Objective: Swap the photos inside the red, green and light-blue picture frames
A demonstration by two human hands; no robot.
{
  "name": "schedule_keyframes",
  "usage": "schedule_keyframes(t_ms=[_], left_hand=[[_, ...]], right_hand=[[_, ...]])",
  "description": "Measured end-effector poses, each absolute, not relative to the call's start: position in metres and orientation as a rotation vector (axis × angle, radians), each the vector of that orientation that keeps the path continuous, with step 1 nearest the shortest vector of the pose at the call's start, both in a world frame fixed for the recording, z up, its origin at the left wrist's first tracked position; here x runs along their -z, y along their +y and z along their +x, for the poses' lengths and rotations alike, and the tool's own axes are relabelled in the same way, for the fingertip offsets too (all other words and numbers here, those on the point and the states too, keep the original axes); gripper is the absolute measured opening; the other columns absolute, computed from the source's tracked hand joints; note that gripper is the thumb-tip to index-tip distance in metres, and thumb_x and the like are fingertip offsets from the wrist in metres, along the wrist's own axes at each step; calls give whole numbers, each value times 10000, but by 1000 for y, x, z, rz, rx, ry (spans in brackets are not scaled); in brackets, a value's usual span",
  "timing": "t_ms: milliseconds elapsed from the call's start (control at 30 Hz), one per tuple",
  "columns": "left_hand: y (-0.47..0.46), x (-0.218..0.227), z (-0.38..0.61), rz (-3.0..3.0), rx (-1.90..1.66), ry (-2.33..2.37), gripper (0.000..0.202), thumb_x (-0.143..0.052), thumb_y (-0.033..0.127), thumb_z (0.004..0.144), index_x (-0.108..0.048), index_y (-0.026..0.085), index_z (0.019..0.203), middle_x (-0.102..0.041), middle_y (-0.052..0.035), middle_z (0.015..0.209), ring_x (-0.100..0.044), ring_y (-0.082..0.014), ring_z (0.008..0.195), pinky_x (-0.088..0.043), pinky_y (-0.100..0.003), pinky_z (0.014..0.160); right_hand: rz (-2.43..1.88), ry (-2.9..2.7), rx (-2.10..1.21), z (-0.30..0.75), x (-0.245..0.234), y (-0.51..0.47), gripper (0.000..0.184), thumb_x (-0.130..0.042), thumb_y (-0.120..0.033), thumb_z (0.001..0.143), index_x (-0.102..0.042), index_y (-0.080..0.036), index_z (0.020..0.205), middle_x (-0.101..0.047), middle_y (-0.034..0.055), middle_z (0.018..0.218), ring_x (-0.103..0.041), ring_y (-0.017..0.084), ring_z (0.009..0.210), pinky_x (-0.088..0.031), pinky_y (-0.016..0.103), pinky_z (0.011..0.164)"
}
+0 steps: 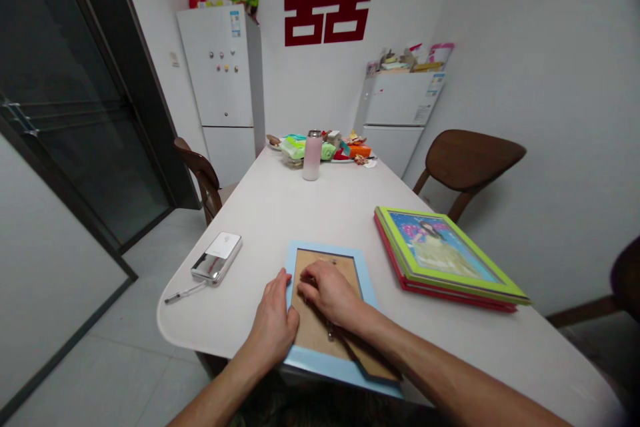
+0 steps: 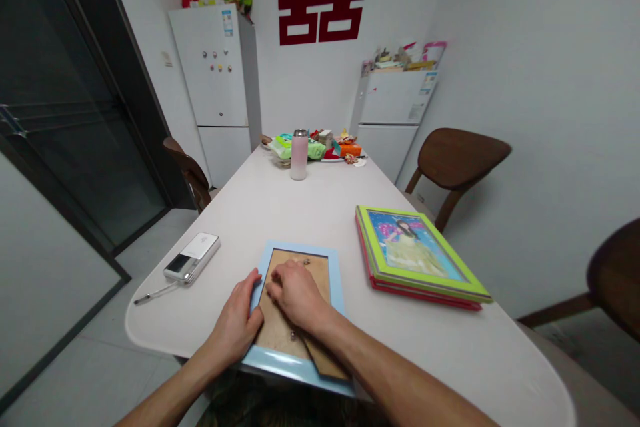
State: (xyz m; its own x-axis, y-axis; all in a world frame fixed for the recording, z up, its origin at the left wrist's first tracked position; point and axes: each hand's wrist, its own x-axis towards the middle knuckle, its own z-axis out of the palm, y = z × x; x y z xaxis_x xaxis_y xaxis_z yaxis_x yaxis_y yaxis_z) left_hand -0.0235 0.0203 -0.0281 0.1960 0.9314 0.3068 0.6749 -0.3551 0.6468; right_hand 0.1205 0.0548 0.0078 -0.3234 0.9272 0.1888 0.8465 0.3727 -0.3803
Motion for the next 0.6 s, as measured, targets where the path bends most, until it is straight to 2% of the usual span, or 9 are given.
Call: schedule_keyframes(t_ms=[100, 233, 433, 500, 600], left_hand=[[20, 29, -24, 2098, -971, 1494, 532, -383, 46, 628, -373, 96, 1157, -441, -144, 1188, -379, -225, 1114, -293, -408, 953], [21, 29, -24, 2095, -965, 1480, 507, -392, 47, 625, -401, 87, 1131, -422, -153, 1208, -360, -230, 1128, -276, -406, 963], [20, 28, -24, 2082, -974, 1474, 507, -391, 40, 629, -407, 128, 1128, -419, -126, 1219, -357, -218, 1136, -262, -412, 969], [20, 27, -24, 2069, -983, 1475, 506, -399, 45, 626, -414, 125, 1125, -433, -127, 1208, -366, -218, 1131, -266, -409, 968], [19, 26, -25, 2042, -1004, 1477, 511, -408, 53, 619, -422, 127, 1124, -449, -124, 1197, -378, -218, 1122, -267, -404, 968]], right_hand=[[-1574, -2203, -286, 152, -17, 53, 233, -415, -230, 762, -588, -145, 892, -592, 72, 890, -514, 164, 848, -362, 272, 769], [-1602, -2285, -373, 189, -20, 41, 192, -465, -224, 700, -641, -184, 762, -601, 61, 843, -513, 197, 835, -371, 308, 758], [-1562, -2313, -426, 194, -13, 32, 159, -500, -224, 666, -656, -200, 689, -603, 58, 849, -507, 207, 852, -376, 313, 750], [-1570, -2259, -405, 192, -17, 30, 184, -485, -259, 692, -650, -185, 725, -613, 68, 826, -517, 208, 836, -379, 320, 750], [-1585, -2174, -495, 187, -24, 19, 313, -440, -353, 731, -620, -170, 910, -627, 87, 846, -545, 209, 797, -400, 325, 722]])
